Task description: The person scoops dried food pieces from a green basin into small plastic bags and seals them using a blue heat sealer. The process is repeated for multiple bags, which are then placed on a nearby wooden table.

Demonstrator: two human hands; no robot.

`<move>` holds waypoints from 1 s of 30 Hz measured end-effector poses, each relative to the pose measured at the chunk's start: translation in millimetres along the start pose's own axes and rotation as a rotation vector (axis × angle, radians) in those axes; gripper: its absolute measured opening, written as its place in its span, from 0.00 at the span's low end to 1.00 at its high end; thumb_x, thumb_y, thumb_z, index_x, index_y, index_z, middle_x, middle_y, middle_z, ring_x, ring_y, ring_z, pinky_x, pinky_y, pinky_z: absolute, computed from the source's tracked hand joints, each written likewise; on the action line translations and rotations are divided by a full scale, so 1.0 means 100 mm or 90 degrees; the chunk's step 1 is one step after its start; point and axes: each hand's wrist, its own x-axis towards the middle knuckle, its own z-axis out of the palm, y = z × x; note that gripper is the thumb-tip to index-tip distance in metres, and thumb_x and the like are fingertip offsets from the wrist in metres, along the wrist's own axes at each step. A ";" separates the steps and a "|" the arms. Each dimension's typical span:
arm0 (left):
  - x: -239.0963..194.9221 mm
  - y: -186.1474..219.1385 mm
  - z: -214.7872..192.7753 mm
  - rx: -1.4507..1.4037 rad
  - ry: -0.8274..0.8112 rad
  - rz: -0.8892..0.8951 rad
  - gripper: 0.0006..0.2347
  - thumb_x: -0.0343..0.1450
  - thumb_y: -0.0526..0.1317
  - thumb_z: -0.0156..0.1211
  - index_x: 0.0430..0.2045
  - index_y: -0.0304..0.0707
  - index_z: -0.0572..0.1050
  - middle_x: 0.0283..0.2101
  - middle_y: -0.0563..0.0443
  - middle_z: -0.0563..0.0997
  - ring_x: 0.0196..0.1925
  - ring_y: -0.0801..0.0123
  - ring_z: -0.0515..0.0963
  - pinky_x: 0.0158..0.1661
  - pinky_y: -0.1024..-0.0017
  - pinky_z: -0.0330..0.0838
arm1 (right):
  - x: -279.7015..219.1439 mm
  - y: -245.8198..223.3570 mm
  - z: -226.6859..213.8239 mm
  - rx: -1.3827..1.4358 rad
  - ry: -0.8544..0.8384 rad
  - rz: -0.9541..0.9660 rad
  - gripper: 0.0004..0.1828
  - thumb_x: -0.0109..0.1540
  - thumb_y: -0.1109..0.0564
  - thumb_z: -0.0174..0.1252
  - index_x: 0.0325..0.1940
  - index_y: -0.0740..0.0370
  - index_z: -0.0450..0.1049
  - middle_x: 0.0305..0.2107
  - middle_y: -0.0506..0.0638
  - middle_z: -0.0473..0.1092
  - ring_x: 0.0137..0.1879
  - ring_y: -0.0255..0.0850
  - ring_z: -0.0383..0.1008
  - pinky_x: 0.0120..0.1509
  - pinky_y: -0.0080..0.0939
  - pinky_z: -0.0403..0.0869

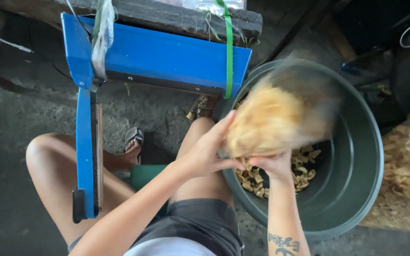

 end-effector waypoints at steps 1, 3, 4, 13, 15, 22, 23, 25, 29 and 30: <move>-0.12 -0.13 0.08 -0.014 0.057 -0.041 0.51 0.66 0.44 0.75 0.78 0.47 0.38 0.78 0.34 0.49 0.81 0.45 0.52 0.76 0.47 0.55 | 0.01 0.00 0.12 0.024 -0.006 -0.007 0.59 0.42 0.50 0.79 0.68 0.67 0.53 0.60 0.76 0.60 0.70 0.68 0.59 0.74 0.70 0.61; -0.20 -0.26 0.23 -0.035 0.114 -0.091 0.56 0.57 0.44 0.82 0.77 0.36 0.43 0.73 0.28 0.60 0.74 0.45 0.62 0.69 0.50 0.62 | 0.09 0.03 0.36 0.044 -0.006 -0.005 0.61 0.42 0.48 0.79 0.69 0.68 0.51 0.60 0.78 0.59 0.70 0.71 0.57 0.75 0.74 0.60; -0.15 -0.26 0.30 -0.072 0.166 -0.075 0.57 0.57 0.47 0.82 0.77 0.35 0.42 0.73 0.26 0.59 0.74 0.43 0.61 0.69 0.47 0.61 | 0.17 0.07 0.48 0.067 -0.011 -0.007 0.63 0.42 0.47 0.79 0.70 0.69 0.50 0.60 0.81 0.58 0.71 0.74 0.56 0.75 0.77 0.58; 0.03 -0.05 0.27 -0.063 0.233 -0.035 0.54 0.61 0.43 0.81 0.76 0.38 0.41 0.68 0.37 0.69 0.69 0.52 0.74 0.68 0.56 0.71 | 0.97 -1.29 0.91 -0.183 -0.059 -0.042 0.34 0.63 0.38 0.58 0.63 0.61 0.60 0.55 0.68 0.65 0.70 0.64 0.65 0.84 0.67 0.59; 0.00 -0.01 0.27 -0.075 0.196 -0.019 0.48 0.68 0.42 0.76 0.76 0.41 0.41 0.68 0.38 0.66 0.69 0.53 0.74 0.67 0.59 0.73 | 1.19 -1.75 1.01 -0.404 -0.087 -0.048 0.08 0.70 0.54 0.55 0.50 0.59 0.71 0.47 0.53 0.74 0.66 0.49 0.74 0.86 0.54 0.63; 0.01 0.07 0.28 0.016 0.166 -0.003 0.44 0.69 0.51 0.71 0.75 0.37 0.46 0.72 0.39 0.66 0.73 0.50 0.72 0.70 0.55 0.71 | 1.45 -1.95 1.25 -1.057 -0.684 0.149 0.20 0.50 0.32 0.67 0.32 0.47 0.81 0.31 0.36 0.79 0.56 0.42 0.72 0.76 0.83 0.46; 0.01 0.09 0.28 0.011 0.173 -0.002 0.42 0.71 0.48 0.71 0.74 0.36 0.48 0.73 0.39 0.64 0.75 0.50 0.70 0.72 0.55 0.69 | 1.42 -1.90 1.23 -1.053 -0.700 0.063 0.16 0.52 0.39 0.66 0.27 0.51 0.77 0.25 0.34 0.75 0.53 0.40 0.71 0.75 0.84 0.49; 0.01 0.08 0.24 0.021 0.166 -0.012 0.43 0.70 0.48 0.72 0.75 0.39 0.46 0.73 0.39 0.65 0.73 0.49 0.71 0.69 0.54 0.71 | 1.46 -1.99 1.07 -0.974 -0.680 0.088 0.12 0.55 0.42 0.65 0.33 0.49 0.81 0.30 0.33 0.79 0.56 0.41 0.72 0.75 0.84 0.47; -0.11 -0.01 0.28 0.045 0.137 -0.057 0.45 0.68 0.49 0.73 0.75 0.37 0.46 0.77 0.42 0.57 0.77 0.52 0.65 0.71 0.55 0.69 | 1.53 -2.07 0.83 -0.824 -0.801 0.281 0.20 0.69 0.45 0.43 0.43 0.43 0.84 0.41 0.34 0.78 0.58 0.34 0.70 0.76 0.80 0.40; -0.11 0.00 0.28 0.045 0.135 -0.058 0.45 0.68 0.49 0.73 0.75 0.37 0.46 0.77 0.42 0.57 0.77 0.52 0.65 0.71 0.55 0.69 | 1.52 -2.00 0.93 -0.822 -0.800 0.282 0.20 0.69 0.45 0.43 0.43 0.43 0.84 0.41 0.34 0.78 0.58 0.34 0.70 0.76 0.80 0.40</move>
